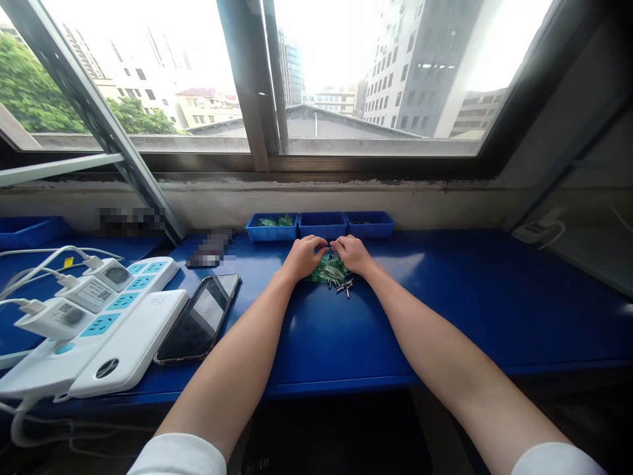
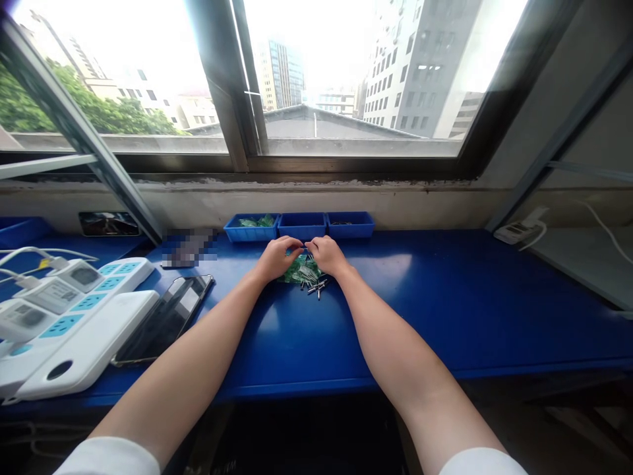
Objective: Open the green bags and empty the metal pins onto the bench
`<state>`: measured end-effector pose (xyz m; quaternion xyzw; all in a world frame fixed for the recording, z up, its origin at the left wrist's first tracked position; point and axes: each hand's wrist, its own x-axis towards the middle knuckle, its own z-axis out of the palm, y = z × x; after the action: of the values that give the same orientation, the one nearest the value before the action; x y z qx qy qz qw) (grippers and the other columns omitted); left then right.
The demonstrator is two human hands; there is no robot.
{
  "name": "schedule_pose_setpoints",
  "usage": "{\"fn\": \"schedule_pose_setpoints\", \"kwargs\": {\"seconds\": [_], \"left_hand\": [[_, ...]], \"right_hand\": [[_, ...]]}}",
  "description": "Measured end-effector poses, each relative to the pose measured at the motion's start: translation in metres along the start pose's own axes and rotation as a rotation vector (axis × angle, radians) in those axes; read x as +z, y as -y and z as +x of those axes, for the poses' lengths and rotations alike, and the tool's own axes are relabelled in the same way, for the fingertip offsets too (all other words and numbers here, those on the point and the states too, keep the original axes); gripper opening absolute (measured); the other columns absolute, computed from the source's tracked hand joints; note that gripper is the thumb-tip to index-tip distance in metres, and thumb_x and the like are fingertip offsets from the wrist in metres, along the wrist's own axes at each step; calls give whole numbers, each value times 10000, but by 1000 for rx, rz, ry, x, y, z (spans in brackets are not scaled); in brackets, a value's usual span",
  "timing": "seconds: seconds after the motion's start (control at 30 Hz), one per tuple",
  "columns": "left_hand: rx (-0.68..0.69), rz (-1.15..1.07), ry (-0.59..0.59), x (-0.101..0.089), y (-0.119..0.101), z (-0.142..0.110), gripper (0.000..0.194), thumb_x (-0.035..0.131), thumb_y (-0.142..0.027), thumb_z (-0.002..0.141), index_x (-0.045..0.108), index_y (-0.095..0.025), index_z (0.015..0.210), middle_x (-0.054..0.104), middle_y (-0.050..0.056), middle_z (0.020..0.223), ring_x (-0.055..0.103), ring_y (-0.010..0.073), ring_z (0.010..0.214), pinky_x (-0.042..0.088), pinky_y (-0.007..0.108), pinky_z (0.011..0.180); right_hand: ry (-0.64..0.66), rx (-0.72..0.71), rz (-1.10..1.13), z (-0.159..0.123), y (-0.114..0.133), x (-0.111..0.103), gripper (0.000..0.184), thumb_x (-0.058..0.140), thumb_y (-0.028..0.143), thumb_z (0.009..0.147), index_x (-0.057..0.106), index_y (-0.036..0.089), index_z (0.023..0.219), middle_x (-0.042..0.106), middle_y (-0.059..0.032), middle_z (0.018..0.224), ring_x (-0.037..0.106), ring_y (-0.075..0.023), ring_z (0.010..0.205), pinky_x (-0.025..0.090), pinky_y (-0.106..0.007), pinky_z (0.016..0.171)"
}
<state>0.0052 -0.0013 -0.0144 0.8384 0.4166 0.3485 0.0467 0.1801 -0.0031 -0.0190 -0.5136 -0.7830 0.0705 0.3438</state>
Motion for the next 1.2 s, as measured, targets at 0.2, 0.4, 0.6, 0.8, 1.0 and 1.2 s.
{"fn": "schedule_pose_setpoints", "kwargs": {"seconds": [0.2,0.4,0.6,0.8,1.0,1.2], "left_hand": [[-89,73,84,-3,-8,0,258,410,-296,881,650,-204,907,683,40,934,608,175,881,431,269,801],[-105,111,72,-4,-5,-1,286,368,-304,895,638,-210,891,681,38,899,605,176,851,417,268,754],[-129,123,76,-3,-3,-1,305,346,-323,905,628,-209,890,675,38,884,598,180,844,401,278,761],[-225,103,59,-1,-3,2,359,371,-439,895,574,-215,1090,640,58,1062,558,213,1015,380,326,867],[-370,163,36,-2,11,4,444,405,-474,862,523,-204,1195,546,112,1212,464,278,1156,355,398,932],[-354,193,128,-2,11,2,390,408,-471,853,603,-218,1076,556,108,1176,483,282,1125,351,419,937]], "right_hand": [[71,97,39,-3,8,-2,469,346,427,917,619,184,622,676,-45,724,597,-147,726,388,-228,717],[-8,160,439,-7,9,-5,292,491,402,823,658,172,889,690,-28,780,631,-153,764,459,-237,718],[-25,142,782,-8,9,-8,274,641,390,684,686,153,814,704,-51,783,654,-197,809,486,-307,793],[-63,135,640,-8,8,-11,308,575,380,730,690,186,941,703,-45,955,618,-206,957,453,-322,862],[-212,296,-60,18,-3,-26,412,541,350,755,612,237,1145,657,-70,1032,440,-261,1141,302,-462,971],[49,398,-334,48,-23,-42,529,617,334,705,551,191,1210,577,-151,1154,318,-382,1172,285,-546,909]]}}
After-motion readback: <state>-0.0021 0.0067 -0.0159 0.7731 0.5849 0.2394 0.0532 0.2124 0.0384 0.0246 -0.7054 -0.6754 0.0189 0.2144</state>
